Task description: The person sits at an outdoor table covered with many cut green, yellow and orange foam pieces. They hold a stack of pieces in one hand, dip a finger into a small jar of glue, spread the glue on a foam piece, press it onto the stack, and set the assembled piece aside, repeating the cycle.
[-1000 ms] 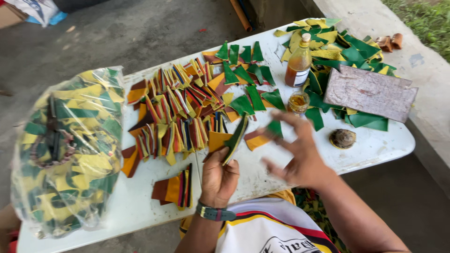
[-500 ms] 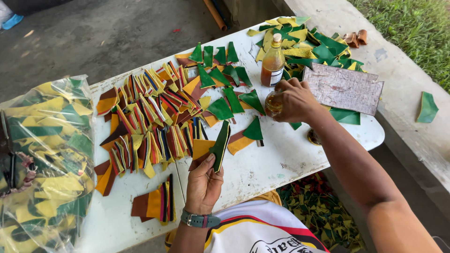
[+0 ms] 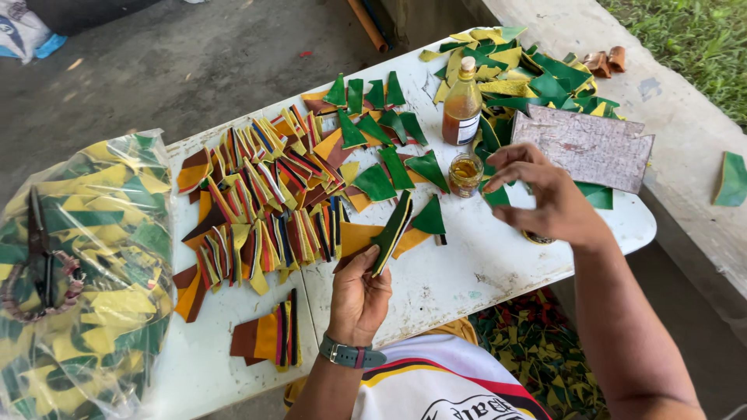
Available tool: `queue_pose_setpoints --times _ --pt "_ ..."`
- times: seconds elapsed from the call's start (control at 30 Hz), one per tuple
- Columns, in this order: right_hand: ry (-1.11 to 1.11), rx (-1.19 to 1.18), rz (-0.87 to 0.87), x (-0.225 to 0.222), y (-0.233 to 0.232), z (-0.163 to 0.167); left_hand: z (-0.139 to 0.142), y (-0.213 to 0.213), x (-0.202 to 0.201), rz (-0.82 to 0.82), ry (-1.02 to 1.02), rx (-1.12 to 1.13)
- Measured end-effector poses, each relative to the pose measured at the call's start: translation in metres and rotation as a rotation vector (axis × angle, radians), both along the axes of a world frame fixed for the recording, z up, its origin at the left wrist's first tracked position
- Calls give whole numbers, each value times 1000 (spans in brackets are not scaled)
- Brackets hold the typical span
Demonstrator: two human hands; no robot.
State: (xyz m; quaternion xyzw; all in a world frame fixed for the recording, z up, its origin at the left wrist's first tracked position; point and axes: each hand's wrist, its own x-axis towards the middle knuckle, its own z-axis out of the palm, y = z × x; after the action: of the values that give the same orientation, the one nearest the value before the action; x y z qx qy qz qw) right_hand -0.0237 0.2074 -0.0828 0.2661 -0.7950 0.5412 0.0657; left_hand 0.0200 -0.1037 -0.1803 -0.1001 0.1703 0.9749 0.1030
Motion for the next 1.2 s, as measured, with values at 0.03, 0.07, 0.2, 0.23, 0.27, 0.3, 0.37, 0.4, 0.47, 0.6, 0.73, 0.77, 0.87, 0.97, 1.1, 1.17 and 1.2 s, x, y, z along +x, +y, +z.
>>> queue_pose_setpoints --times 0.03,0.07,0.2,0.23,0.27,0.3,0.37,0.4,0.47,0.6,0.73,0.77,0.87,0.97,1.1,1.17,1.2 --pt "-54 -303 140 11 -8 1 4 -1 1 -2 29 18" --pt "-46 -320 188 20 -20 2 7 -2 1 -8 55 36" --pt "-32 -295 234 38 -78 5 20 -12 1 0 60 50" --pt "-39 -264 213 40 -90 7 23 -16 0 -3 61 54" --pt "-44 -230 193 42 -100 10 25 -19 -1 -4 63 59" --pt "-50 -196 175 44 -110 12 26 -23 -1 -3 64 65" --pt "-12 -119 169 47 -121 19 28 -28 -2 16 86 39" --pt "30 -79 180 49 -125 21 29 -30 -1 24 93 25" --pt "91 -18 125 51 -130 25 29 -33 -1 32 99 27" --pt "178 119 45 58 -140 29 28 -37 0 31 76 51" --pt "291 130 -55 66 -153 32 29 -41 0 36 56 35" --pt "334 196 -33 68 -155 33 30 -42 0 43 67 21" --pt "437 319 -32 71 -160 35 32 -43 1 53 47 -11" --pt "448 353 -99 76 -162 32 36 -42 2 66 98 -30" --pt "550 422 -92 83 -164 28 40 -37 4 111 69 -114" --pt "617 436 -106 85 -163 29 41 -34 6 142 63 -122" --pt "638 461 -132 86 -162 29 40 -31 7 153 58 -125"
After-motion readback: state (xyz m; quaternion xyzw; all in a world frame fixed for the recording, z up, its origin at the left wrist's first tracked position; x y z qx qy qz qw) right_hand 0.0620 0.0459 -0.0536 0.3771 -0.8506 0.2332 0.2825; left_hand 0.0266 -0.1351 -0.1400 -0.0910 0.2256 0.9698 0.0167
